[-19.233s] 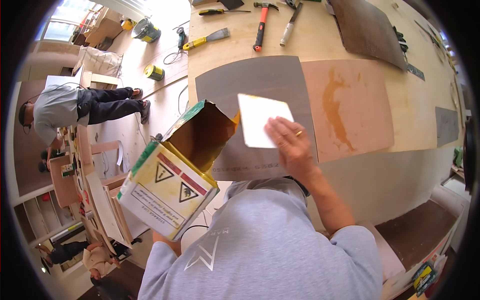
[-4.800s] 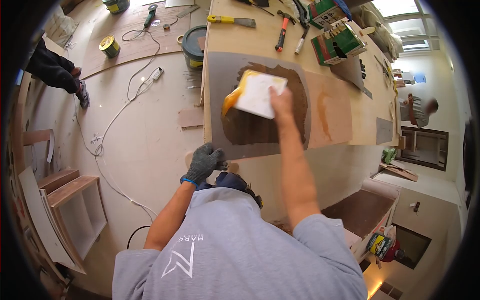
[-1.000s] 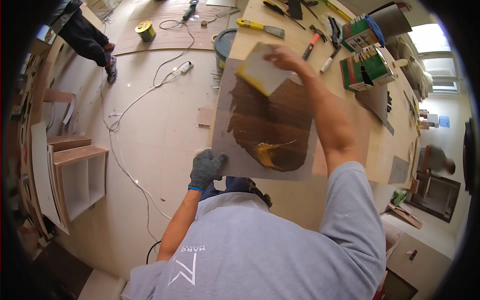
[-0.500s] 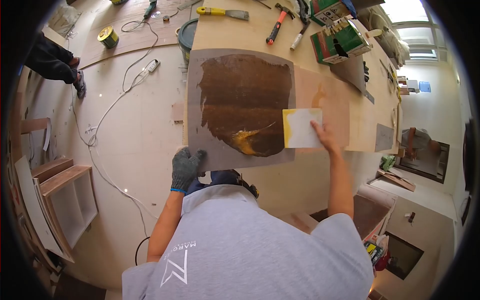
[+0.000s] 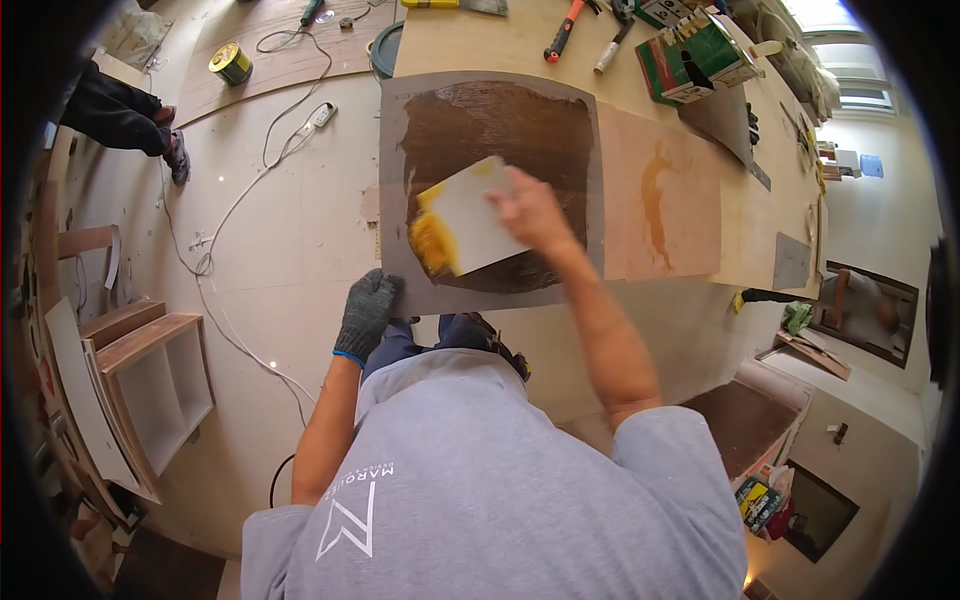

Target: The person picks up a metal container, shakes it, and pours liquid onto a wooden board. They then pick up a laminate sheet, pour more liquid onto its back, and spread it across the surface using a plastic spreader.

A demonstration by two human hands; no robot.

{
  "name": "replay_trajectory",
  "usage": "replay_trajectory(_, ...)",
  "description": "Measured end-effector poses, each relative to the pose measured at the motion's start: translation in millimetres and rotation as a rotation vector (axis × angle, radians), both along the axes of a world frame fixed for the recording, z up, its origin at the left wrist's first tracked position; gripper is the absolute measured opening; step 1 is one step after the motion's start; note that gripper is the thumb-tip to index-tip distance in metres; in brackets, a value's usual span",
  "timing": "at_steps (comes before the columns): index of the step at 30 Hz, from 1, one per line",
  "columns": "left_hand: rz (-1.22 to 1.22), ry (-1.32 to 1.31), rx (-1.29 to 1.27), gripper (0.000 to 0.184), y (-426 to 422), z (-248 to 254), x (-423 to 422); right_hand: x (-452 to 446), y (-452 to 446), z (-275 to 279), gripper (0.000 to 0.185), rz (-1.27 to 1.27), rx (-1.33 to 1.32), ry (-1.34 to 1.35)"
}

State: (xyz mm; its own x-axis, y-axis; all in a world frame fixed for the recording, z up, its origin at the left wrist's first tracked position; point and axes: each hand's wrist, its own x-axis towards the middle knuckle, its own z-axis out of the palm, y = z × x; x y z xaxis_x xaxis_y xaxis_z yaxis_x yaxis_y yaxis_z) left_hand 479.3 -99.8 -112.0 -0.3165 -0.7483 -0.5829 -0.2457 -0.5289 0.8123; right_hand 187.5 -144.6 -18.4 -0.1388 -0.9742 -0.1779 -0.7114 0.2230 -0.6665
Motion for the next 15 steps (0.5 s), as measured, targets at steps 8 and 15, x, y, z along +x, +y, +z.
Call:
replay_trajectory(8, 0.163, 0.09, -0.068, 0.021, 14.0, -15.4, -13.7, -177.4, 128.7, -8.4, 0.036, -0.198, -0.034, 0.036)
replay_trajectory(15, 0.15, 0.001, -0.051, 0.02, 12.2, -5.4, -14.5, -41.7, 112.8, 5.9, 0.037, -0.419, -0.072, 0.005)
